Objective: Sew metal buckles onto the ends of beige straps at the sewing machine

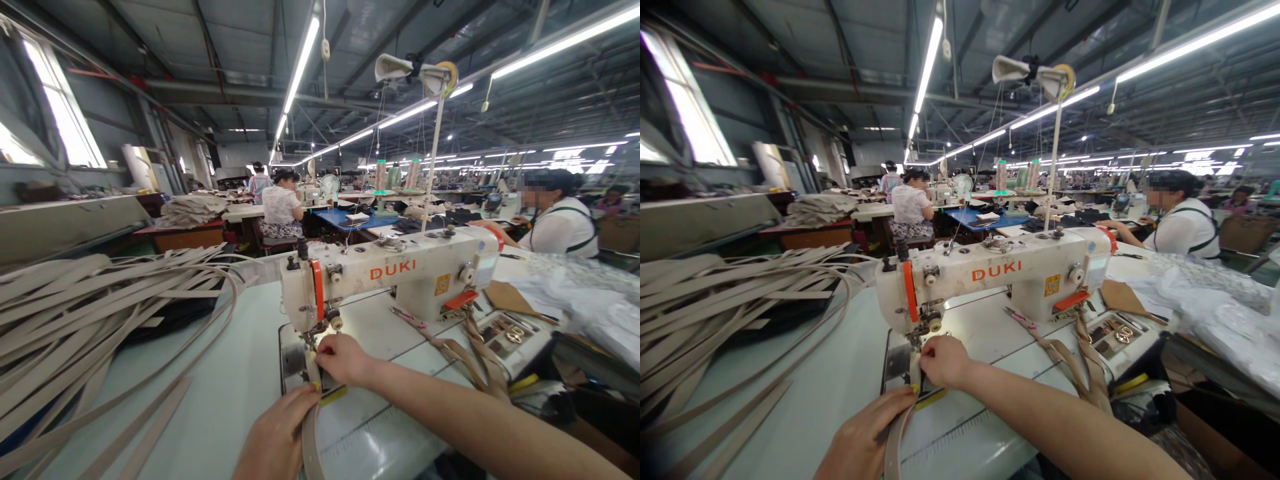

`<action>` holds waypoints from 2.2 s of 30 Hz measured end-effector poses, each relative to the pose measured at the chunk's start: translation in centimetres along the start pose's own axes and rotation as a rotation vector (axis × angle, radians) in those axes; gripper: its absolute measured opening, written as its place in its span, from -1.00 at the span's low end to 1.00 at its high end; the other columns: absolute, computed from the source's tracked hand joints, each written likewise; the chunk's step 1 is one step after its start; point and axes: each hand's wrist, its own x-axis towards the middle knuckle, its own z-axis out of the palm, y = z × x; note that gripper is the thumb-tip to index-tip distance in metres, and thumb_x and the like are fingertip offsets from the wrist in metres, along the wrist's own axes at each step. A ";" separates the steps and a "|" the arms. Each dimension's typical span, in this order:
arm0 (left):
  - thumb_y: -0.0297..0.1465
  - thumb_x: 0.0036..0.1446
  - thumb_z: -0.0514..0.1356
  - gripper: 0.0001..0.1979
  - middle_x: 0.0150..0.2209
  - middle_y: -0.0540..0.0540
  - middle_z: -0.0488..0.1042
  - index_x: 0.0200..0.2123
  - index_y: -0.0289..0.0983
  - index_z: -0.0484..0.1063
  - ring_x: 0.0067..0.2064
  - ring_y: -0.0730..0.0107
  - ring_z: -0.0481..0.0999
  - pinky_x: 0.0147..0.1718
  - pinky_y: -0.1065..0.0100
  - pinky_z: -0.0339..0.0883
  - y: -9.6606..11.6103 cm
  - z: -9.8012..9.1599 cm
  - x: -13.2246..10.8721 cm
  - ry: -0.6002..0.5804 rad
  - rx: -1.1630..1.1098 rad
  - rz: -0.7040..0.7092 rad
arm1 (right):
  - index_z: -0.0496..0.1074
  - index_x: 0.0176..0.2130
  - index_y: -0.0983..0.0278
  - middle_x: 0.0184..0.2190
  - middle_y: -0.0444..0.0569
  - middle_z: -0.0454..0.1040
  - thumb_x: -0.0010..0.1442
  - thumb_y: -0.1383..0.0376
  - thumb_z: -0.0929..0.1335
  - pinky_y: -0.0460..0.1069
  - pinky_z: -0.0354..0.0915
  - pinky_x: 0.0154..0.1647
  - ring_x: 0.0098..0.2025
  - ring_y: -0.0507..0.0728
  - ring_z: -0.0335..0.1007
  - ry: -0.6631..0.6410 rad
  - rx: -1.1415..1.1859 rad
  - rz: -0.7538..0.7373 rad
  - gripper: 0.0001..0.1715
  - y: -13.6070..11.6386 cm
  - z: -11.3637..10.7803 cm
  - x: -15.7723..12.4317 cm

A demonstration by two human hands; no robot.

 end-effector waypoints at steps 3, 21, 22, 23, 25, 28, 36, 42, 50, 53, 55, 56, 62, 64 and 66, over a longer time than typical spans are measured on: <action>-0.35 0.19 0.10 -0.82 -0.28 -0.03 0.64 -0.27 -0.15 0.52 -0.30 0.38 0.64 -0.24 0.50 0.48 -0.1 0.0 -0.1 -0.011 -0.018 -0.020 | 0.47 -0.41 0.29 -0.55 -0.18 0.42 0.05 0.40 0.33 -0.14 0.20 -0.39 -0.43 0.01 0.33 -0.102 0.156 0.043 -0.91 0.1 -0.3 0.6; -0.35 0.19 0.09 -0.81 -0.26 -0.03 0.64 -0.26 -0.16 0.52 -0.29 0.38 0.64 -0.24 0.50 0.49 0.1 0.0 0.0 -0.034 -0.011 -0.030 | 0.25 -0.62 0.31 -0.75 -0.28 0.21 0.14 0.42 0.29 -0.17 0.08 -0.63 -0.69 -0.08 0.09 -0.306 0.313 0.173 -0.69 0.3 -4.0 0.6; -0.35 0.19 0.09 -0.81 -0.26 -0.03 0.64 -0.26 -0.15 0.52 -0.29 0.38 0.64 -0.24 0.49 0.49 0.1 0.0 0.0 -0.035 -0.012 -0.030 | 0.26 -0.60 0.31 -0.73 -0.28 0.23 0.15 0.39 0.29 -0.17 0.10 -0.63 -0.69 -0.08 0.10 -0.308 0.310 0.170 -0.69 0.3 -4.0 0.4; -0.36 0.18 0.09 -0.81 -0.25 -0.03 0.63 -0.26 -0.15 0.52 -0.29 0.38 0.64 -0.24 0.49 0.50 0.1 0.0 0.0 -0.037 -0.013 -0.032 | 0.27 -0.60 0.31 -0.72 -0.27 0.26 0.16 0.37 0.30 -0.16 0.11 -0.63 -0.69 -0.08 0.11 -0.317 0.309 0.165 -0.68 0.3 -3.9 0.2; -0.36 0.19 0.08 -0.80 -0.25 -0.03 0.63 -0.25 -0.15 0.52 -0.28 0.37 0.64 -0.23 0.47 0.50 0.1 0.0 0.0 -0.038 -0.015 -0.035 | 0.28 -0.60 0.31 -0.70 -0.25 0.29 0.16 0.33 0.32 -0.16 0.12 -0.63 -0.69 -0.08 0.15 -0.336 0.304 0.154 -0.68 0.1 -3.4 -0.1; -0.36 0.19 0.07 -0.79 -0.26 -0.03 0.63 -0.26 -0.15 0.52 -0.29 0.36 0.64 -0.23 0.46 0.50 0.0 0.0 -0.1 -0.039 -0.012 -0.048 | 0.30 -0.63 0.32 -0.73 -0.25 0.28 0.09 0.36 0.38 -0.17 0.12 -0.62 -0.69 -0.08 0.18 -0.310 0.284 0.142 -0.69 -0.2 -2.4 -0.1; -0.35 0.18 0.10 -0.82 -0.25 -0.03 0.63 -0.26 -0.17 0.51 -0.27 0.39 0.63 -0.20 0.50 0.47 0.1 -0.2 0.0 -0.046 -0.019 -0.025 | 0.33 -0.52 0.30 -0.71 -0.29 0.29 0.10 0.43 0.34 -0.20 0.13 -0.58 -0.67 -0.10 0.19 -0.290 0.444 0.191 -0.82 0.0 -2.0 0.1; -0.35 0.18 0.11 -0.83 -0.26 -0.03 0.63 -0.26 -0.17 0.50 -0.28 0.38 0.63 -0.22 0.50 0.48 -0.2 0.1 -0.3 -0.043 0.008 -0.013 | 0.31 -0.57 0.31 -0.73 -0.26 0.29 0.08 0.44 0.36 -0.18 0.08 -0.62 -0.67 -0.08 0.18 -0.352 0.492 0.219 -0.78 0.4 -3.3 -0.1; -0.58 0.04 -0.01 -0.66 -0.26 -0.06 0.62 -0.24 -0.18 0.49 -0.26 0.37 0.62 -0.23 0.43 0.51 0.2 0.0 0.0 -0.097 0.125 0.119 | 0.31 -0.64 0.31 -0.78 -0.29 0.23 -0.02 0.53 0.36 -0.15 0.15 -0.54 -0.67 -0.06 0.16 -0.290 0.391 0.171 -0.74 1.1 -2.4 -0.2; -0.59 0.05 -0.02 -0.66 -0.28 -0.04 0.62 -0.30 -0.17 0.49 -0.24 0.37 0.61 -0.19 0.42 0.50 0.4 -0.1 -0.2 -0.100 0.100 0.133 | 0.32 -0.62 0.30 -0.77 -0.29 0.23 -0.02 0.52 0.34 -0.16 0.15 -0.54 -0.66 -0.06 0.16 -0.266 0.390 0.140 -0.77 1.3 -1.7 -0.2; -0.58 0.07 -0.01 -0.67 -0.26 -0.03 0.61 -0.29 -0.15 0.49 -0.21 0.37 0.61 -0.18 0.41 0.49 0.3 -0.1 -0.1 -0.136 0.063 0.050 | 0.31 -0.60 0.30 -0.76 -0.29 0.23 -0.01 0.51 0.34 -0.16 0.16 -0.55 -0.66 -0.05 0.16 -0.249 0.404 0.127 -0.78 1.2 -1.4 -0.2; -0.56 0.08 0.00 -0.68 -0.25 -0.03 0.61 -0.26 -0.15 0.49 -0.21 0.36 0.60 -0.19 0.40 0.49 0.2 -0.1 0.0 -0.167 0.046 -0.019 | 0.31 -0.59 0.29 -0.76 -0.29 0.22 0.00 0.50 0.34 -0.15 0.16 -0.56 -0.66 -0.05 0.16 -0.240 0.411 0.121 -0.78 1.1 -1.3 -0.2; -0.51 0.06 0.11 -0.74 -0.21 -0.15 0.57 -0.16 -0.27 0.47 -0.15 0.20 0.55 -0.13 0.19 0.43 -0.2 0.6 3.2 -0.329 0.095 -0.473 | 0.30 -0.57 0.29 -0.74 -0.29 0.21 -0.01 0.50 0.33 -0.17 0.11 -0.60 -0.67 -0.06 0.14 -0.191 0.443 0.070 -0.82 0.9 -0.9 -0.3; -0.53 0.07 0.10 -0.79 -0.24 -0.16 0.54 -0.26 -0.28 0.49 -0.14 0.18 0.53 -0.12 0.18 0.41 -0.3 1.1 4.2 -0.361 0.093 -0.452 | 0.32 -0.56 0.29 -0.74 -0.29 0.21 -0.03 0.51 0.31 -0.17 0.11 -0.61 -0.67 -0.06 0.14 -0.178 0.437 0.059 -0.84 1.0 -0.7 -0.3; -0.55 0.11 0.06 -0.79 -0.29 -0.14 0.52 -0.33 -0.27 0.49 -0.17 0.20 0.52 -0.14 0.19 0.40 -0.4 1.5 4.8 -0.379 0.074 -0.396 | 0.35 -0.54 0.30 -0.74 -0.29 0.21 -0.05 0.51 0.31 -0.17 0.13 -0.61 -0.66 -0.06 0.15 -0.169 0.422 0.049 -0.86 1.2 -0.4 -0.3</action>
